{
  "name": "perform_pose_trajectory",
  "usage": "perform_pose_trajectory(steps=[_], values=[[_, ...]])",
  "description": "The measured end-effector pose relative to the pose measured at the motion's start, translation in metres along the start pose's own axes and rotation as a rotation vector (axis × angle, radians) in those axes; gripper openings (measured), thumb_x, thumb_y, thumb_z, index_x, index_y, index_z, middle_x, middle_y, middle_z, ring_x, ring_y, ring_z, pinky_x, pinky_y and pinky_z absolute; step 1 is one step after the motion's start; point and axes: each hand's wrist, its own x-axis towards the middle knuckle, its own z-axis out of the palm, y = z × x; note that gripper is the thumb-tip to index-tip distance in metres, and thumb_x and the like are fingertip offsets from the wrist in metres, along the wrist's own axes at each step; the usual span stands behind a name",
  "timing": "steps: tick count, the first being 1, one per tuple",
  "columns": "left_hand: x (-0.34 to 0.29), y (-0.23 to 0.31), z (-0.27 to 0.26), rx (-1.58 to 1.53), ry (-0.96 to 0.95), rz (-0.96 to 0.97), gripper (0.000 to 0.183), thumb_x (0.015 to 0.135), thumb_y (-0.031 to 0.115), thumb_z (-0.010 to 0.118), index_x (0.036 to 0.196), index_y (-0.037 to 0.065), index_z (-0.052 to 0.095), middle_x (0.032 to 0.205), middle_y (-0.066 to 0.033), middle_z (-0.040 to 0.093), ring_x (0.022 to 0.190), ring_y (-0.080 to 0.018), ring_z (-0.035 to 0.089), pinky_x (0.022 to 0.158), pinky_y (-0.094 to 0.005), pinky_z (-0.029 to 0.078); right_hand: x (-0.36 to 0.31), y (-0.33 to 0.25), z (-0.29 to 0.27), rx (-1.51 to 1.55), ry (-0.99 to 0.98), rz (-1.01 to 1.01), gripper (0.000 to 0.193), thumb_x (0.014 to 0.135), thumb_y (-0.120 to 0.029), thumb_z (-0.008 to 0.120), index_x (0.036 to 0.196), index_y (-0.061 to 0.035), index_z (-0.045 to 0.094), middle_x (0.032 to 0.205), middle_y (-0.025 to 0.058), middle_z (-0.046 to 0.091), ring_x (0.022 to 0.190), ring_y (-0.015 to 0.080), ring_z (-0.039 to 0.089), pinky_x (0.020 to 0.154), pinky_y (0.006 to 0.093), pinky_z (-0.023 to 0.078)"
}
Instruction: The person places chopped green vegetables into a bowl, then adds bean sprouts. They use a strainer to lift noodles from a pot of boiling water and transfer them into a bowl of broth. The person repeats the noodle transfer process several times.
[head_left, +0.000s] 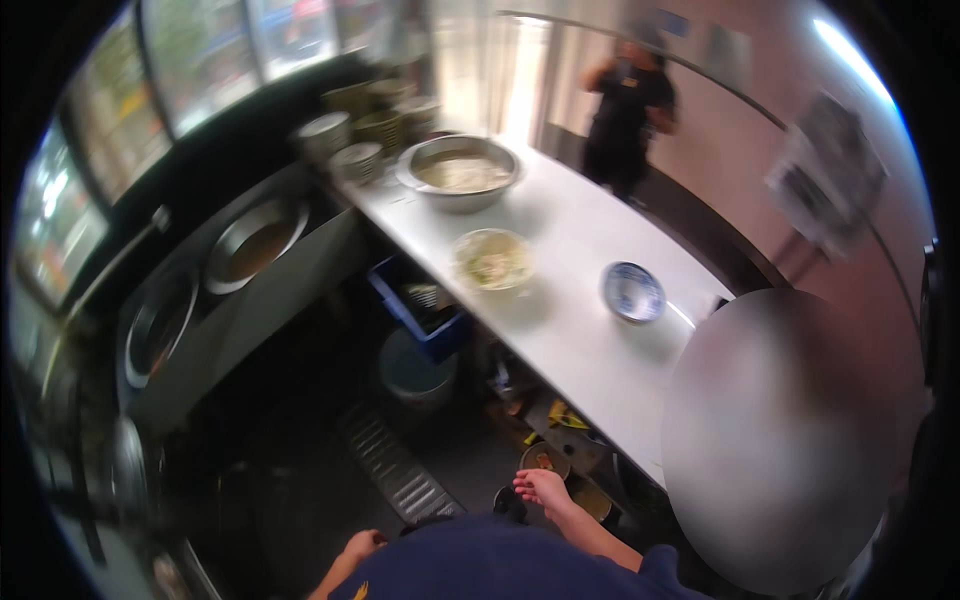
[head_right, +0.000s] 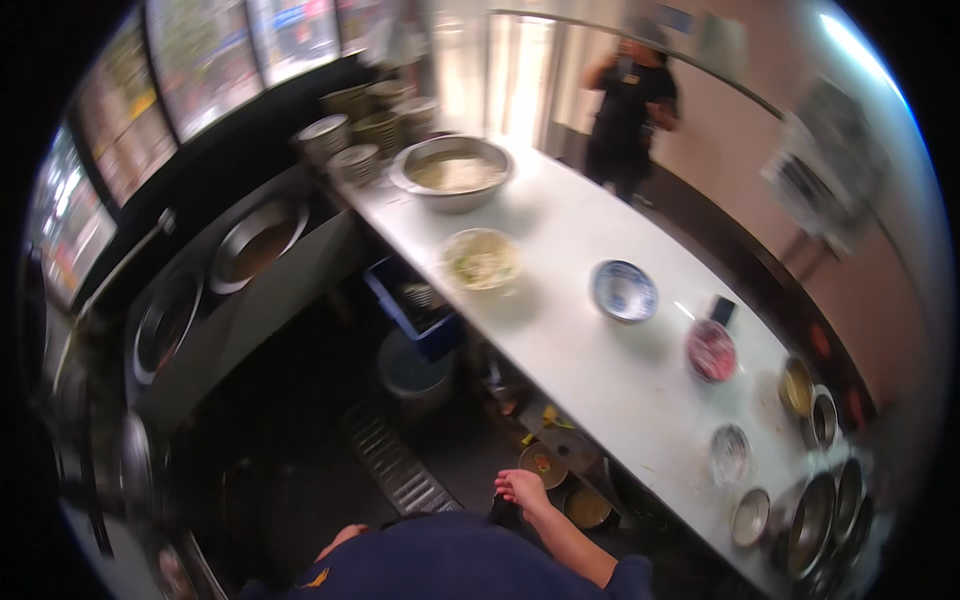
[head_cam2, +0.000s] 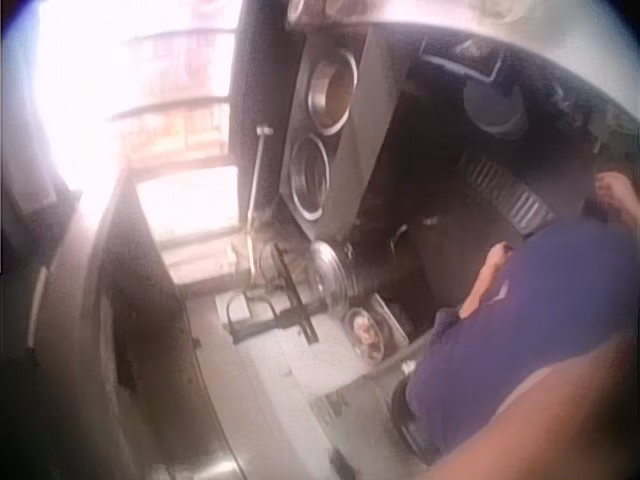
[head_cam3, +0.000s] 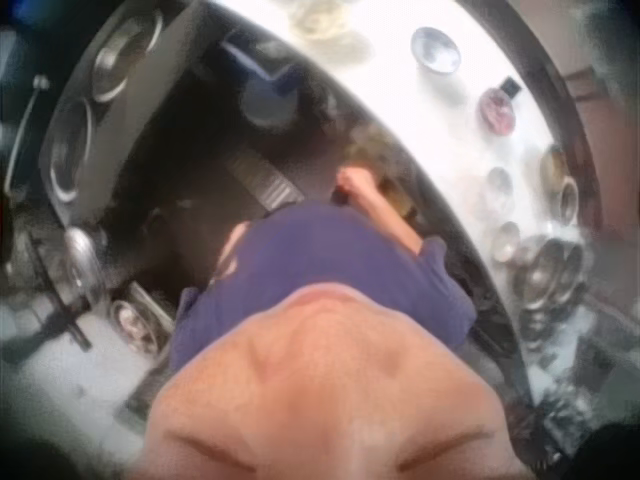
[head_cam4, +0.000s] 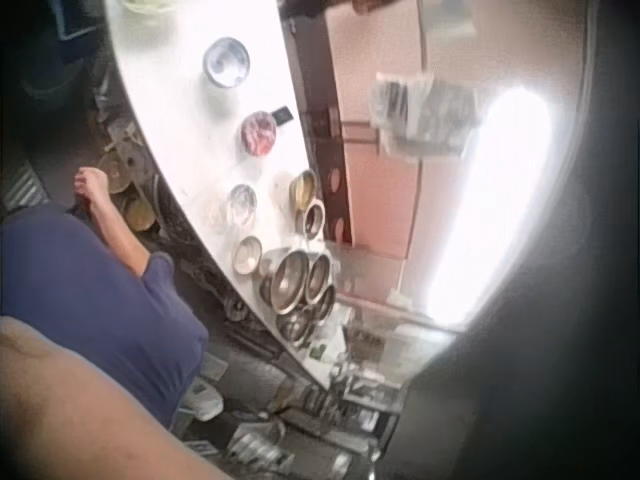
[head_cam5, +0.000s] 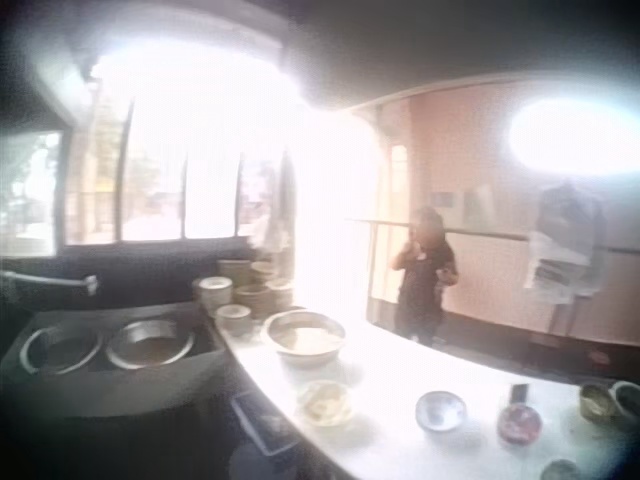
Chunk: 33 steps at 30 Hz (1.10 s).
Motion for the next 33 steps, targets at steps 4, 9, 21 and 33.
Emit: perform_pose_trajectory(steps=[4, 9, 21, 33], values=[[-0.035, -0.026, -0.003, -0.26, 0.17, 0.095, 0.027, 0.081, 0.024, 0.068, 0.105, 0.012, 0.072, 0.099, -0.0121, 0.072, 0.094, -0.0284, 0.069, 0.083, -0.0385, 0.055, -0.049, -0.06, 0.117, -0.091, -0.357, -0.233, 0.026, 0.094, -0.015, 0.056, 0.116, -0.0044, 0.066, 0.087, -0.0014, 0.064, 0.077, 0.0084, 0.06, 0.069, 0.0214, 0.047], [-0.066, -0.036, -0.037, -0.406, 0.464, 0.077, 0.024, 0.084, 0.02, 0.065, 0.105, 0.008, 0.069, 0.098, -0.0139, 0.071, 0.092, -0.0298, 0.069, 0.081, -0.0387, 0.054, -0.188, -0.142, 0.245, -0.134, -1.351, -0.77, 0.062, 0.103, -0.05, 0.04, 0.124, 0.0046, 0.061, 0.095, 0.0107, 0.059, 0.084, 0.0161, 0.057, 0.076, 0.03, 0.047], [-0.086, 0.005, -0.056, -0.786, 0.745, -0.094, 0.019, 0.089, 0.013, 0.063, 0.106, 0.005, 0.068, 0.092, -0.0094, 0.072, 0.082, -0.019, 0.068, 0.077, -0.0331, 0.054, -0.261, -0.164, 0.341, 0.084, -2.278, -0.804, 0.05, 0.098, -0.043, 0.048, 0.113, 0.0021, 0.064, 0.093, 0.0105, 0.06, 0.081, 0.0161, 0.058, 0.073, 0.0284, 0.046], [-0.074, 0.087, -0.025, -0.823, 0.819, -0.347, 0.022, 0.088, 0.013, 0.063, 0.108, 0.005, 0.067, 0.093, -0.0104, 0.071, 0.081, -0.0221, 0.068, 0.077, -0.0353, 0.055, -0.185, -0.246, 0.323, 0.154, -2.499, -0.572, 0.039, 0.093, -0.037, 0.057, 0.102, -0.0004, 0.067, 0.091, 0.0104, 0.061, 0.079, 0.0161, 0.058, 0.07, 0.0267, 0.046]])
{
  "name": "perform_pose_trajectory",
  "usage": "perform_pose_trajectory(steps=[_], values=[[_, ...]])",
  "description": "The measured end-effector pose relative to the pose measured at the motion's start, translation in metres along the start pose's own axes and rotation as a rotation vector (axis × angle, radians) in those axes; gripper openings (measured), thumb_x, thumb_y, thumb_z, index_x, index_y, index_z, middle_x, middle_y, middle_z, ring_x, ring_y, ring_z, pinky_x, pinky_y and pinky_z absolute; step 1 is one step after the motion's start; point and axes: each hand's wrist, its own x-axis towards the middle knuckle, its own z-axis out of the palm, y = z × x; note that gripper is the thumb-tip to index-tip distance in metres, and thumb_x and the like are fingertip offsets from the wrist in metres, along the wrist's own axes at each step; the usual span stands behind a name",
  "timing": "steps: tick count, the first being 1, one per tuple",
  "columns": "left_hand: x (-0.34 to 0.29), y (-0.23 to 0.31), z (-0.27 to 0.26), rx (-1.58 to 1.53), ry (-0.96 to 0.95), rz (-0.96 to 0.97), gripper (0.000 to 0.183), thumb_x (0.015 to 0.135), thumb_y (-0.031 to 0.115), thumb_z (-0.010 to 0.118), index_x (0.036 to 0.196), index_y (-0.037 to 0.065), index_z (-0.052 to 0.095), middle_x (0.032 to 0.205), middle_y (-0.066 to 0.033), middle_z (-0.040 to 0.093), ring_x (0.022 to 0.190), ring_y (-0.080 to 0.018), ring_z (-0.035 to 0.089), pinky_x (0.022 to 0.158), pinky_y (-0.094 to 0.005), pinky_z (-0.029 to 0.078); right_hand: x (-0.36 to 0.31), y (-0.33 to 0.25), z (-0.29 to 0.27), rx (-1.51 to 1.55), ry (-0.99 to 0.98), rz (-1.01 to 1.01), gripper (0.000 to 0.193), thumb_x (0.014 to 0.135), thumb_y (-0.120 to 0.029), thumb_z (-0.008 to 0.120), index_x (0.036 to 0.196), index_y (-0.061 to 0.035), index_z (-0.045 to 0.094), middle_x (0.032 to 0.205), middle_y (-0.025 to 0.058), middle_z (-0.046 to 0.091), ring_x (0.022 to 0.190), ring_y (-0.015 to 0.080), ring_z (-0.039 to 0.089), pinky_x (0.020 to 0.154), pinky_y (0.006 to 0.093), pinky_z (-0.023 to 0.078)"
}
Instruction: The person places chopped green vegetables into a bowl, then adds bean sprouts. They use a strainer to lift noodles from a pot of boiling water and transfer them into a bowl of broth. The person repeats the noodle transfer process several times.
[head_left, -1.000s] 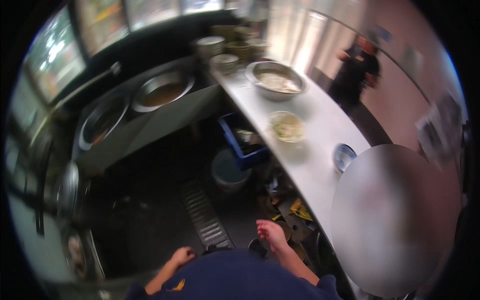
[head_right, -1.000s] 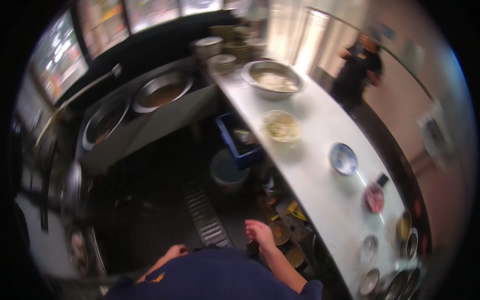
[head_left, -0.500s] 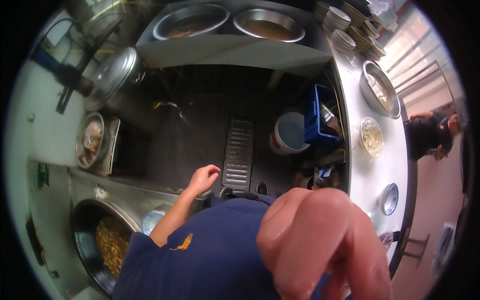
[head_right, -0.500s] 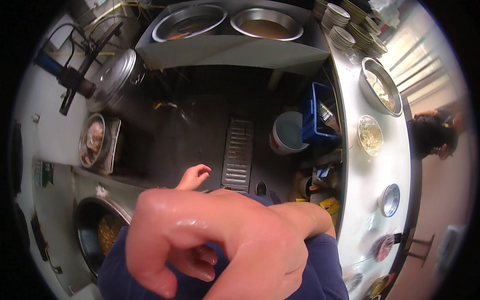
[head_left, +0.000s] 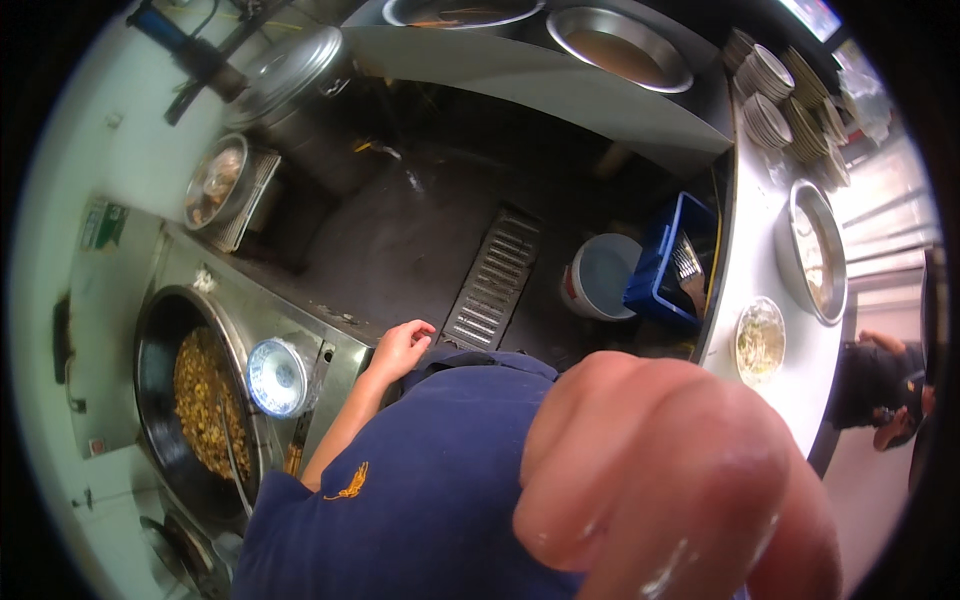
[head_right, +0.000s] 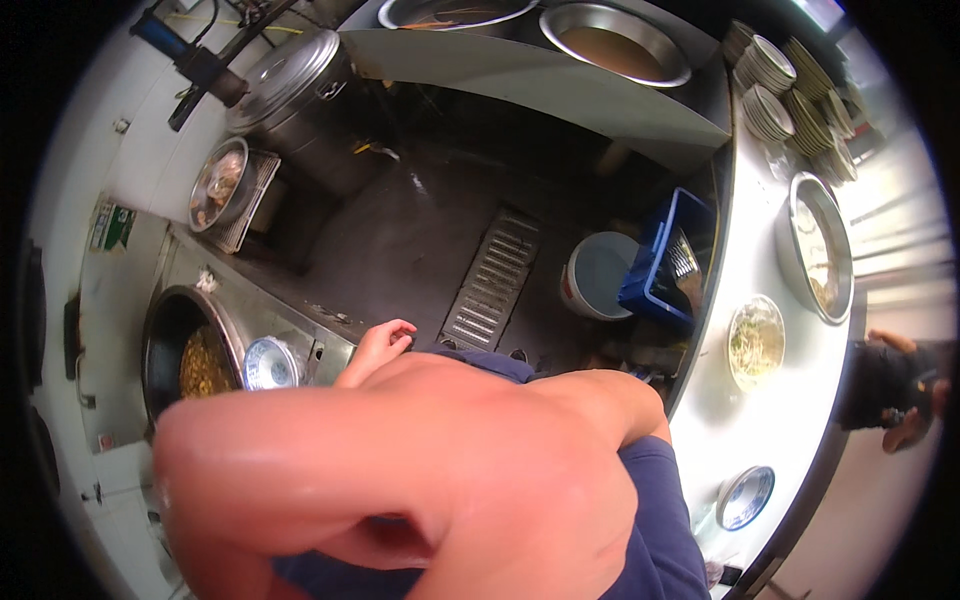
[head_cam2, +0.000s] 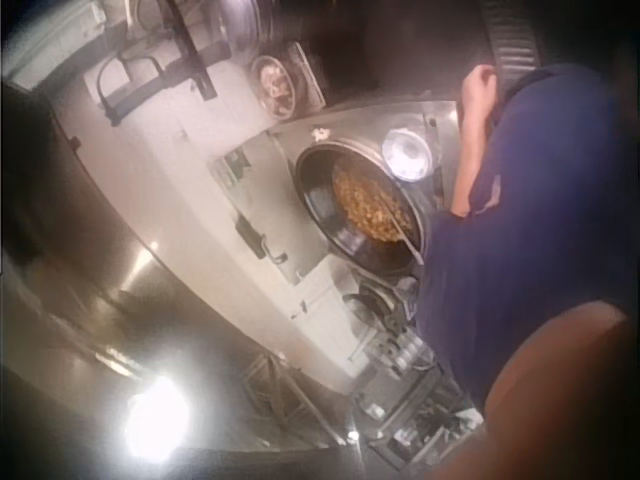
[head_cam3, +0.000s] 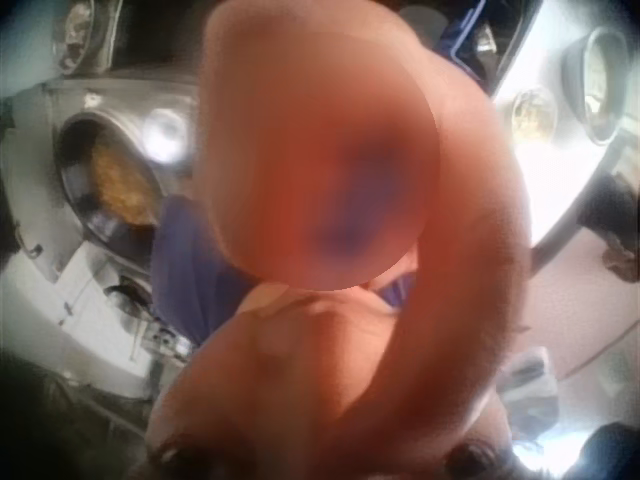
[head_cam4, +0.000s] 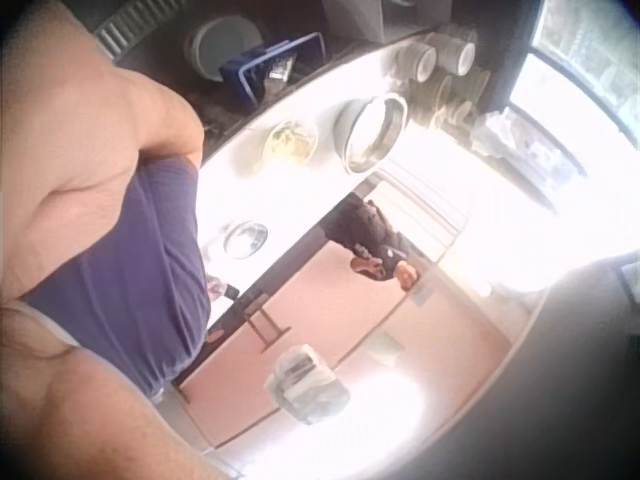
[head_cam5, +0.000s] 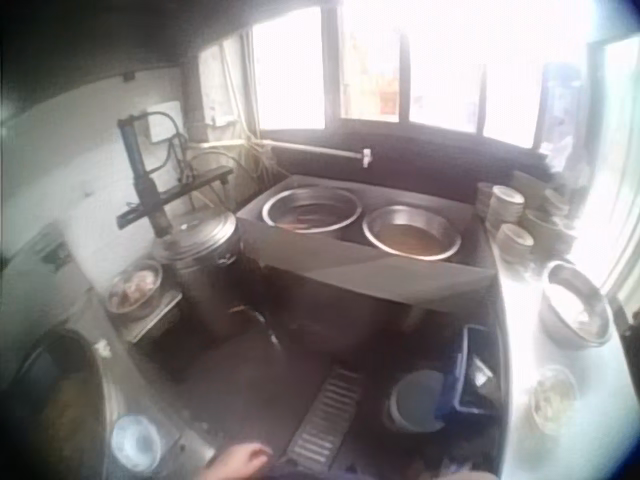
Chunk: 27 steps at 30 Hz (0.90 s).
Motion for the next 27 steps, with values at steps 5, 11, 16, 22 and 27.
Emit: perform_pose_trajectory(steps=[5, 11, 16, 22, 27], values=[[-0.016, 0.001, 0.004, -0.053, 0.071, -0.082, 0.022, 0.089, 0.013, 0.063, 0.108, 0.004, 0.067, 0.091, -0.0099, 0.07, 0.077, -0.0205, 0.067, 0.075, -0.0335, 0.054, -0.003, -0.013, -0.031, 0.08, -0.029, -0.002, 0.034, 0.091, -0.034, 0.06, 0.098, -0.0015, 0.068, 0.09, 0.0103, 0.061, 0.078, 0.0161, 0.058, 0.069, 0.0261, 0.046], [-0.01, -0.005, -0.01, -0.05, 0.12, -0.219, 0.022, 0.089, 0.011, 0.064, 0.109, 0.004, 0.067, 0.089, -0.0084, 0.069, 0.075, -0.0168, 0.064, 0.073, -0.0318, 0.053, 0.013, 0.01, -0.072, 0.137, -0.035, 0.002, 0.029, 0.088, -0.031, 0.064, 0.092, -0.0027, 0.069, 0.09, 0.0102, 0.062, 0.077, 0.016, 0.058, 0.068, 0.0253, 0.046], [0.039, -0.023, -0.046, -0.046, 0.137, -0.21, 0.022, 0.089, 0.011, 0.064, 0.109, 0.004, 0.068, 0.089, -0.0084, 0.07, 0.076, -0.0166, 0.065, 0.073, -0.0316, 0.053, 0.037, 0.06, -0.129, 0.145, 0.002, 0.056, 0.025, 0.086, -0.028, 0.068, 0.088, -0.0038, 0.071, 0.089, 0.0102, 0.062, 0.076, 0.016, 0.058, 0.067, 0.0246, 0.045], [0.166, -0.026, -0.132, 0.0, 0.105, -0.08, 0.021, 0.089, 0.013, 0.062, 0.108, 0.006, 0.068, 0.091, -0.0094, 0.071, 0.081, -0.0198, 0.068, 0.077, -0.0336, 0.054, 0.027, 0.165, -0.25, -0.014, 0.266, 0.565, 0.02, 0.083, -0.025, 0.072, 0.082, -0.005, 0.072, 0.088, 0.0101, 0.062, 0.075, 0.016, 0.059, 0.065, 0.0238, 0.045], [0.269, 0.001, -0.225, 0.06, 0.044, -0.031, 0.023, 0.088, 0.012, 0.061, 0.11, 0.006, 0.068, 0.094, -0.0095, 0.071, 0.085, -0.0191, 0.068, 0.078, -0.033, 0.054, -0.048, 0.279, -0.336, -1.2, 0.668, 1.249, 0.034, 0.081, -0.01, 0.068, 0.115, -0.0087, 0.065, 0.095, 0.0081, 0.063, 0.076, 0.017, 0.061, 0.069, 0.0286, 0.051]])
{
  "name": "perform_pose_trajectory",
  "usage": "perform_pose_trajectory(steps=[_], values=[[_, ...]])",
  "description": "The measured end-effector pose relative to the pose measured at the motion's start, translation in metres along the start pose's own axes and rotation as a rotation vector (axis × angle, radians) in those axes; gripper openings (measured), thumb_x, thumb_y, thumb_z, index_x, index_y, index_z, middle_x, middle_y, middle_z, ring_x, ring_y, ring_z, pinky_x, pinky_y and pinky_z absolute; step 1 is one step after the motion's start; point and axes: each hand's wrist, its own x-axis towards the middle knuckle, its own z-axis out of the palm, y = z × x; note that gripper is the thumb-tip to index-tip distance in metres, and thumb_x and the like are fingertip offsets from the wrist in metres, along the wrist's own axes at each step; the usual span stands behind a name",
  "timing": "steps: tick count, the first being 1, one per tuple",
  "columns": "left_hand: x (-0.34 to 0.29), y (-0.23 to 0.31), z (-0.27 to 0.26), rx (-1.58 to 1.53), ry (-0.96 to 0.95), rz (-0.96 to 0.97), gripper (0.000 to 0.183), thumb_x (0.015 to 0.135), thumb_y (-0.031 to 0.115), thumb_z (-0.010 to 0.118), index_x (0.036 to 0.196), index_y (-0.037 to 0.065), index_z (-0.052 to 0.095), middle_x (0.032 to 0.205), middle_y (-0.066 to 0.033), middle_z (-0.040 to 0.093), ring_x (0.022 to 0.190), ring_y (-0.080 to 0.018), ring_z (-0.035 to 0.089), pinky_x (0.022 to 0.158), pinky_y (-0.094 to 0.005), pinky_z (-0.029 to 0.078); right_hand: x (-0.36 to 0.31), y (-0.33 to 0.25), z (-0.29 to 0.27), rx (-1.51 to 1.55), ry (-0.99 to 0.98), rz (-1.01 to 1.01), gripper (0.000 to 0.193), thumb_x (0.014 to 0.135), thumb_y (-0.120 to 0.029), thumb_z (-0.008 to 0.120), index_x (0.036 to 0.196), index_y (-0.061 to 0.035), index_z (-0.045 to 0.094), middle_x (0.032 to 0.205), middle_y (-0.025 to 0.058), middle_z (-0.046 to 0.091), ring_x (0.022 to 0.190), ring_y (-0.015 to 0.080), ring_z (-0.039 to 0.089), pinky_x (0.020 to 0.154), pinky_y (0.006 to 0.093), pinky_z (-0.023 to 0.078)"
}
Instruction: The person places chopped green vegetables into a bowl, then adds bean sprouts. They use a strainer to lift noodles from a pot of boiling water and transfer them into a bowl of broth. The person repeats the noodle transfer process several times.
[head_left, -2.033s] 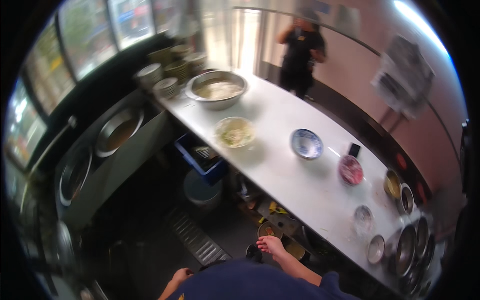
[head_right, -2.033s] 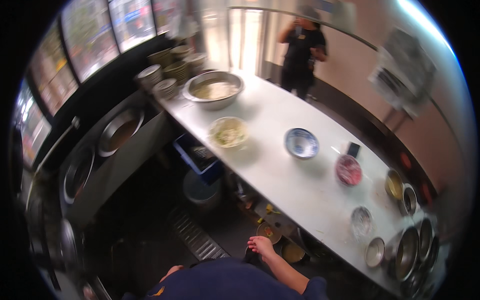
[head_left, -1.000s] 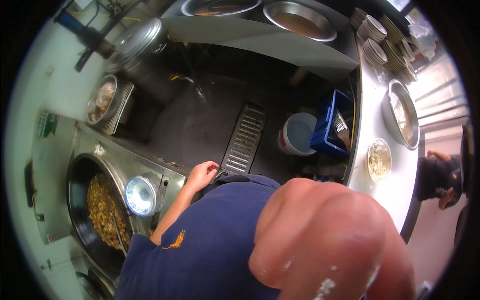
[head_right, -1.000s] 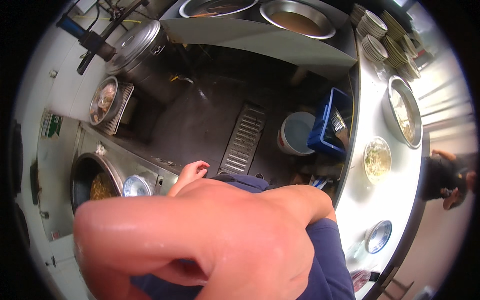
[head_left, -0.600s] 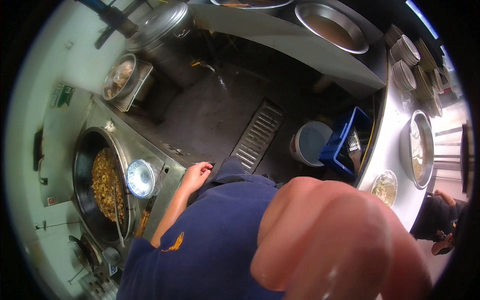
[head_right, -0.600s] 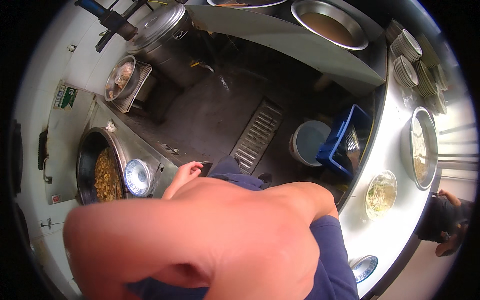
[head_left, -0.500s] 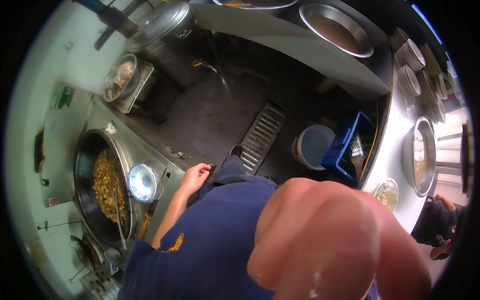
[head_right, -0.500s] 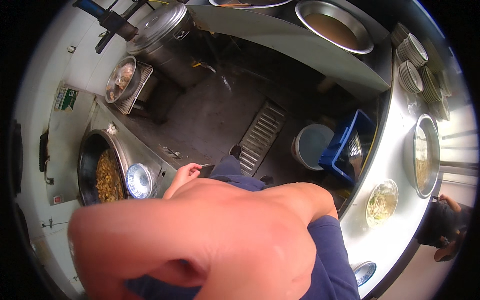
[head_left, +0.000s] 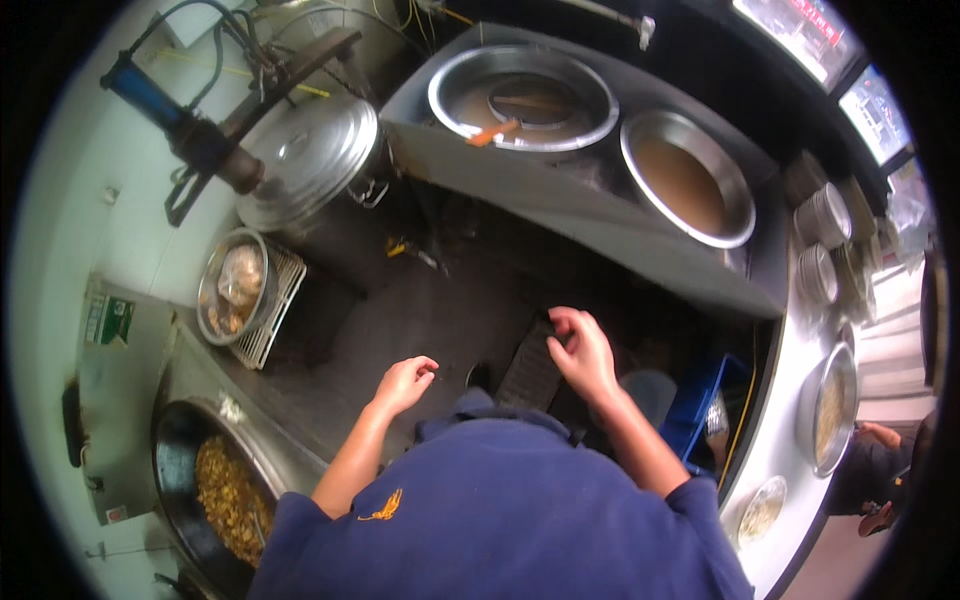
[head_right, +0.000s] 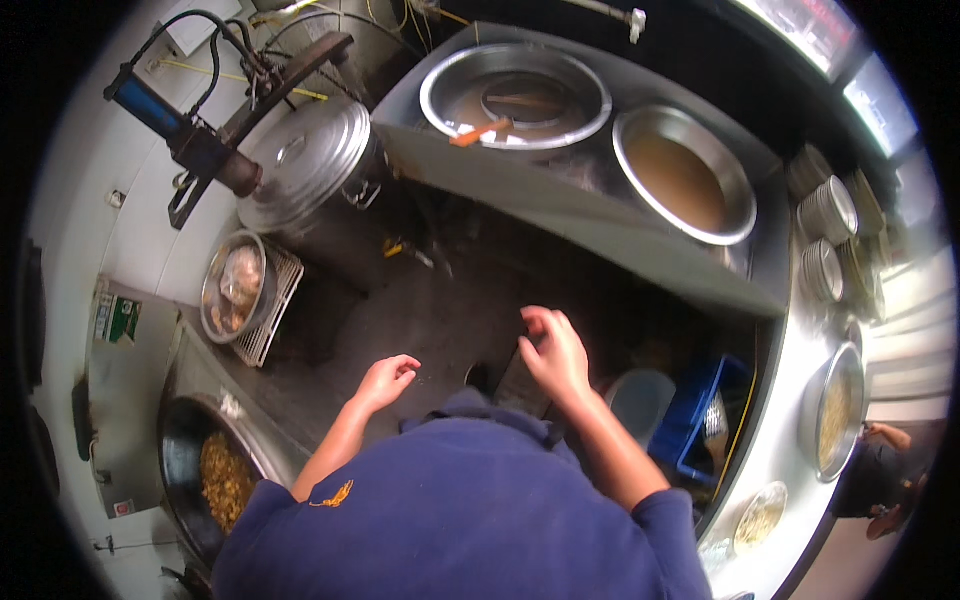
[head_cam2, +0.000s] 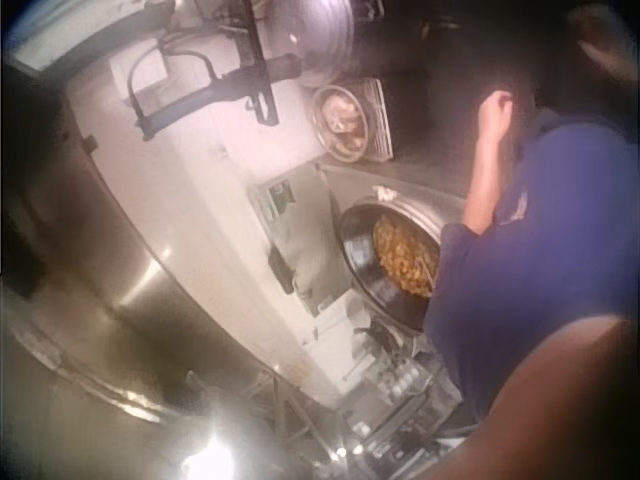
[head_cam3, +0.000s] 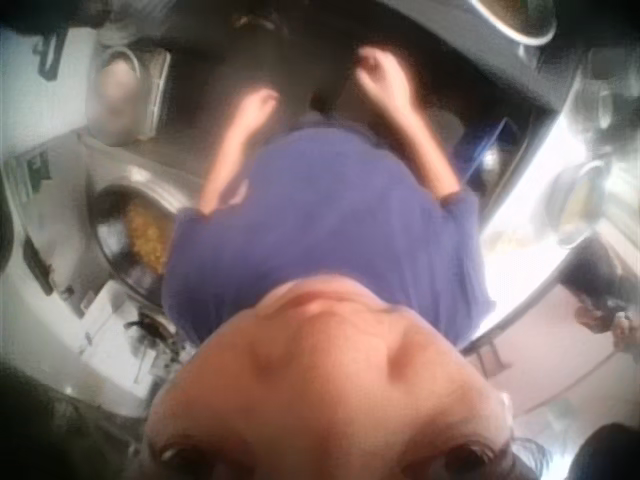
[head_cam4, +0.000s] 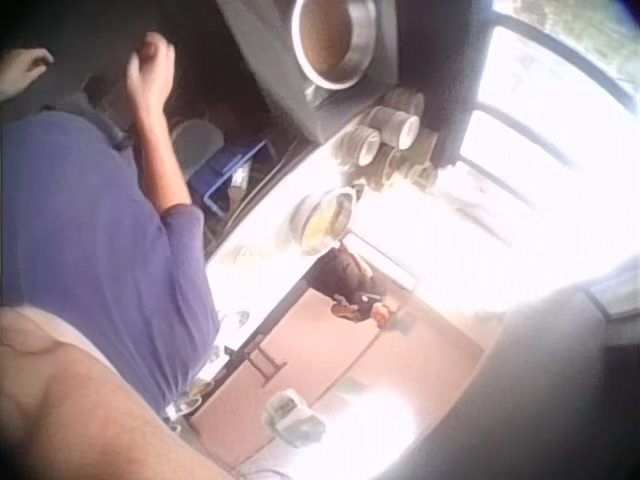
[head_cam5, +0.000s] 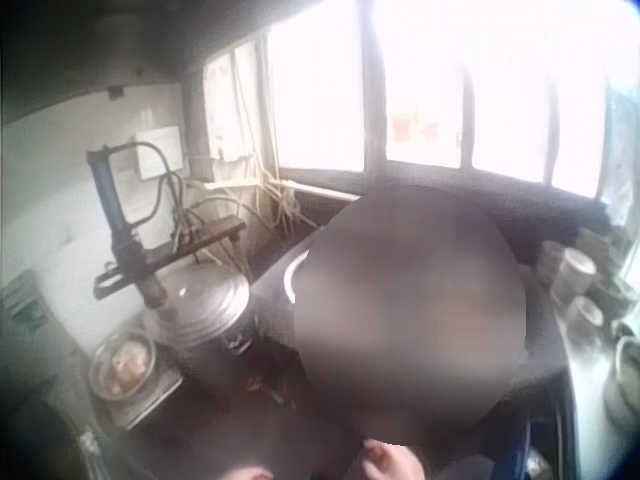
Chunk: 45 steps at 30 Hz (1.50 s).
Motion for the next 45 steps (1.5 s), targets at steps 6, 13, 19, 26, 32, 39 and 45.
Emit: perform_pose_trajectory(steps=[6, 13, 19, 26, 32, 39, 45], values=[[0.151, 0.05, -0.087, 0.032, 0.114, 0.185, 0.022, 0.087, 0.012, 0.063, 0.107, 0.004, 0.067, 0.094, -0.0097, 0.071, 0.083, -0.0179, 0.068, 0.078, -0.0322, 0.054, 0.023, 0.067, 0.017, 0.012, -0.166, 0.239, 0.048, 0.086, -0.018, 0.067, 0.131, -0.0093, 0.055, 0.096, 0.0094, 0.07, 0.084, 0.0232, 0.067, 0.079, 0.0356, 0.054], [0.338, 0.171, -0.116, -0.111, 0.349, 0.503, 0.027, 0.084, 0.014, 0.065, 0.11, 0.008, 0.065, 0.095, -0.0093, 0.069, 0.093, -0.0283, 0.067, 0.084, -0.0388, 0.052, 0.126, 0.068, 0.023, -0.034, -0.372, 0.091, 0.041, 0.088, -0.021, 0.064, 0.127, -0.0098, 0.058, 0.101, 0.009, 0.07, 0.093, 0.0269, 0.067, 0.084, 0.0378, 0.053], [0.464, 0.212, -0.108, 0.233, 0.529, 0.34, 0.043, 0.088, 0.029, 0.066, 0.122, 0.003, 0.06, 0.107, -0.0164, 0.067, 0.105, -0.0324, 0.064, 0.093, -0.0416, 0.05, 0.263, 0.047, -0.007, -0.005, -0.333, -0.148, 0.027, 0.089, -0.015, 0.063, 0.116, -0.0107, 0.065, 0.098, 0.0089, 0.069, 0.092, 0.0257, 0.067, 0.081, 0.0353, 0.053], [0.556, 0.215, -0.121, 0.511, -0.185, -0.13, 0.051, 0.074, 0.034, 0.075, 0.109, -0.002, 0.066, 0.101, -0.0214, 0.07, 0.093, -0.0383, 0.067, 0.083, -0.0442, 0.054, 0.371, 0.029, -0.056, 0.16, -0.169, -0.044, 0.023, 0.091, -0.006, 0.061, 0.113, -0.0067, 0.068, 0.098, 0.0102, 0.072, 0.083, 0.0184, 0.07, 0.076, 0.0305, 0.055], [0.576, 0.204, -0.118, -0.46, -0.23, -0.1, 0.038, 0.067, 0.017, 0.08, 0.094, -0.006, 0.066, 0.082, -0.0114, 0.068, 0.073, -0.0194, 0.066, 0.069, -0.0319, 0.054, 0.434, 0.033, -0.054, 0.118, -0.197, -0.086, 0.02, 0.091, -0.006, 0.061, 0.11, -0.0063, 0.069, 0.097, 0.0117, 0.072, 0.08, 0.0195, 0.07, 0.073, 0.0308, 0.055], [0.534, 0.214, -0.138, -0.609, -0.263, -0.077, 0.028, 0.075, 0.004, 0.073, 0.096, -0.003, 0.056, 0.074, -0.0068, 0.063, 0.063, -0.0132, 0.062, 0.062, -0.0284, 0.052, 0.505, 0.031, -0.038, 0.12, -0.156, -0.146, 0.021, 0.09, -0.007, 0.061, 0.109, -0.0083, 0.07, 0.099, 0.0107, 0.071, 0.08, 0.0211, 0.07, 0.073, 0.0309, 0.055], [0.439, 0.205, -0.17, -0.639, -0.284, -0.09, 0.043, 0.078, -0.001, 0.07, 0.115, -0.002, 0.049, 0.081, -0.0067, 0.062, 0.066, -0.0132, 0.062, 0.064, -0.0292, 0.053, 0.589, 0.036, -0.014, -0.062, 0.129, -0.248, 0.059, 0.082, -0.007, 0.066, 0.138, -0.0067, 0.046, 0.135, 0.0145, 0.054, 0.075, 0.0236, 0.067, 0.077, 0.037, 0.055]])
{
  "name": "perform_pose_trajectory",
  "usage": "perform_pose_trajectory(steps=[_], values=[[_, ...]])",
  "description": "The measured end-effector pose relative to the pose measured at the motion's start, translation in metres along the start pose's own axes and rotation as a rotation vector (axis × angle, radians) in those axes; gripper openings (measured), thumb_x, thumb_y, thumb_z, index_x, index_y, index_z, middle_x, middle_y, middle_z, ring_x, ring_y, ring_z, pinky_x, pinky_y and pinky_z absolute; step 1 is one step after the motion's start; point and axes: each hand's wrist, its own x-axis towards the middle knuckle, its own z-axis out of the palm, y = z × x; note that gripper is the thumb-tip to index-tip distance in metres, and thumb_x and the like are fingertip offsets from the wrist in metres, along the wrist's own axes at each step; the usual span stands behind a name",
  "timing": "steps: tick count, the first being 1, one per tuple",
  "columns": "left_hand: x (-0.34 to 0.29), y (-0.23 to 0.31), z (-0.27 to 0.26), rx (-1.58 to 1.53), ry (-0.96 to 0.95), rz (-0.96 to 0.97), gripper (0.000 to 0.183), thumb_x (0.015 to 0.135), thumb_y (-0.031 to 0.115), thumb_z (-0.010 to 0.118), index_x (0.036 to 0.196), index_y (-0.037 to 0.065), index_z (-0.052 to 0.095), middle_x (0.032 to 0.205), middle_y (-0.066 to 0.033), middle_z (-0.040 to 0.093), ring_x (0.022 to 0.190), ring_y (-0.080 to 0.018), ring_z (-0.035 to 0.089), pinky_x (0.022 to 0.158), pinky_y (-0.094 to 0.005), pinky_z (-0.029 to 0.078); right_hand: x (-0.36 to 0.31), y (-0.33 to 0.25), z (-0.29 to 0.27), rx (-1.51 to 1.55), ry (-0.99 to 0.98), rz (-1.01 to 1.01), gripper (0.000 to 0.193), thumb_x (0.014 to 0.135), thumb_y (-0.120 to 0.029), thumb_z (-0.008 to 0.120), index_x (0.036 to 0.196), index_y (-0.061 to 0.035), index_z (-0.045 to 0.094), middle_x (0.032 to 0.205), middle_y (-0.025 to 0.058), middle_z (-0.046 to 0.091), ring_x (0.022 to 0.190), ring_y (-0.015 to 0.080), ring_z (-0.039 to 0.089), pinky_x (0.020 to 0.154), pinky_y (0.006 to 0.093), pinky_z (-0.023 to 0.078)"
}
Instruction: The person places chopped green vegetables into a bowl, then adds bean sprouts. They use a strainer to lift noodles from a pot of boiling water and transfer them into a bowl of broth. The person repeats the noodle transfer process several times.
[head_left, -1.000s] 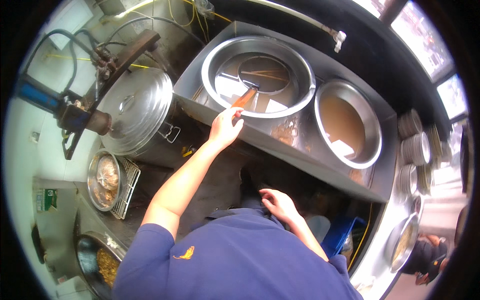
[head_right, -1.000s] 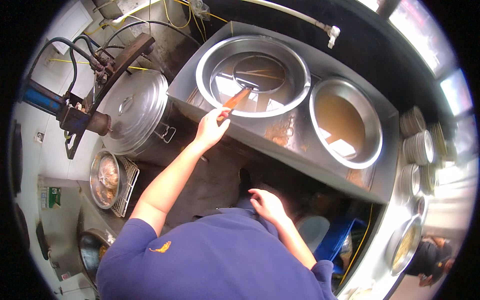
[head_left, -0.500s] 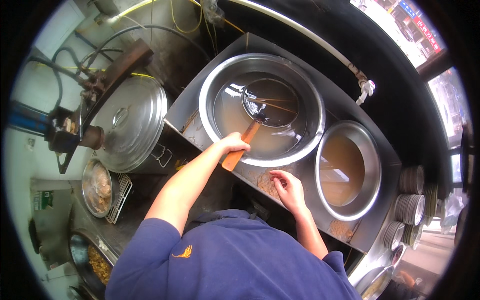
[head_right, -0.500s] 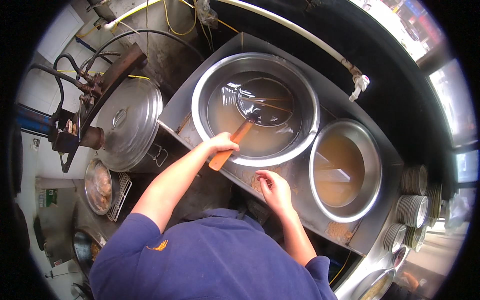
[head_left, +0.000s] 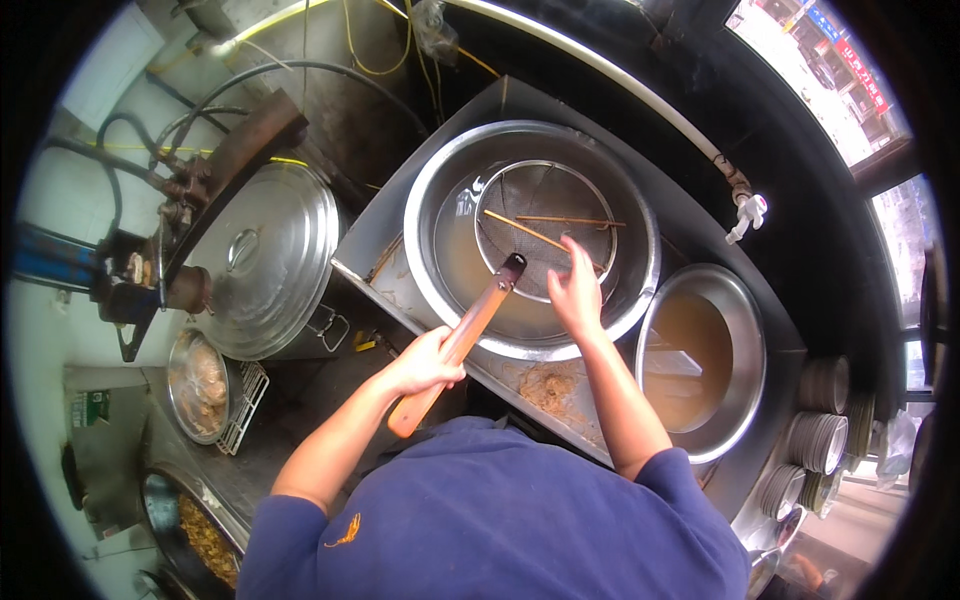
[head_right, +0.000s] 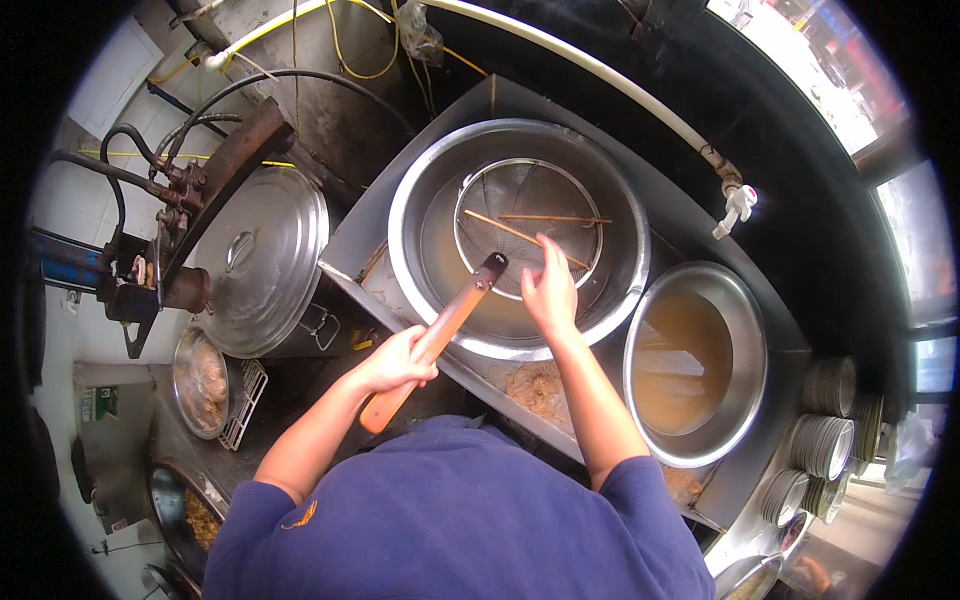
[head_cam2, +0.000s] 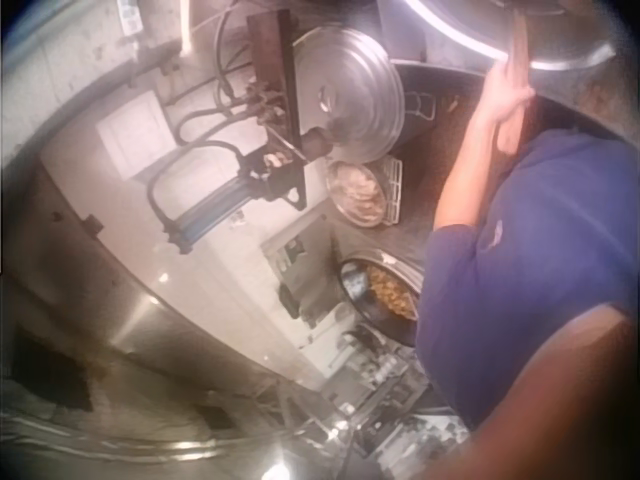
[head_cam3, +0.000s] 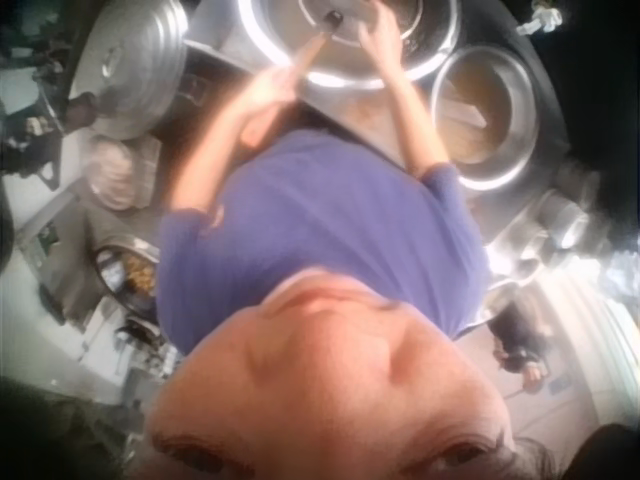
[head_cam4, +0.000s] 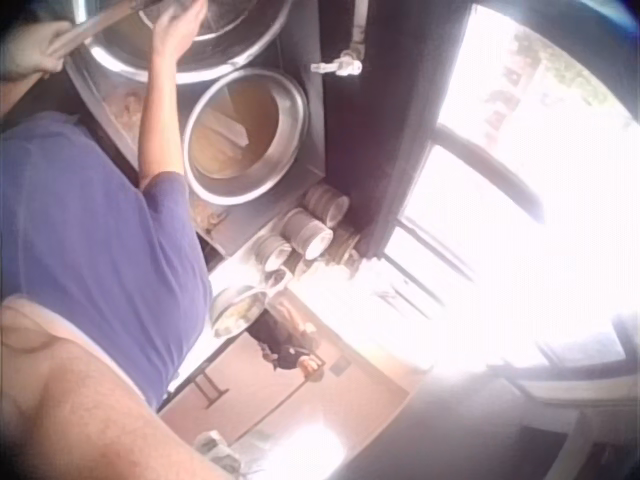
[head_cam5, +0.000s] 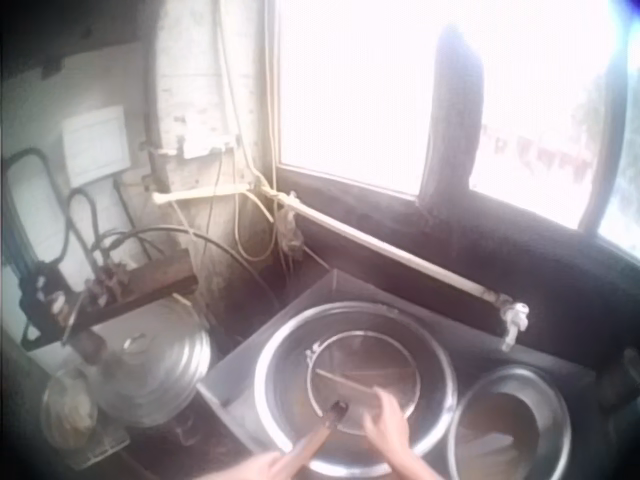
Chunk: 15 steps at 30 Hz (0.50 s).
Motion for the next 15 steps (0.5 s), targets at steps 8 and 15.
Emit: perform_pose_trajectory(steps=[8, 15], values=[[-0.054, -0.009, -0.01, -0.026, 0.018, -0.053, 0.037, 0.078, -0.004, 0.071, 0.108, -0.001, 0.051, 0.082, -0.0079, 0.062, 0.067, -0.0134, 0.063, 0.062, -0.0295, 0.053, 0.034, 0.028, 0.064, -0.548, -0.236, 0.004, 0.033, 0.085, -0.016, 0.065, 0.114, -0.0045, 0.056, 0.111, 0.0172, 0.062, 0.091, 0.0362, 0.066, 0.079, 0.0456, 0.054], [-0.003, -0.014, -0.008, 0.185, 0.103, -0.111, 0.043, 0.08, 0.015, 0.076, 0.114, -0.005, 0.057, 0.089, -0.0117, 0.068, 0.072, -0.0185, 0.068, 0.072, -0.0326, 0.054, 0.007, -0.038, 0.014, -0.117, 0.139, -0.158, 0.015, 0.091, -0.017, 0.065, 0.09, -0.0039, 0.059, 0.085, 0.0127, 0.059, 0.078, 0.0317, 0.063, 0.07, 0.0407, 0.05]])
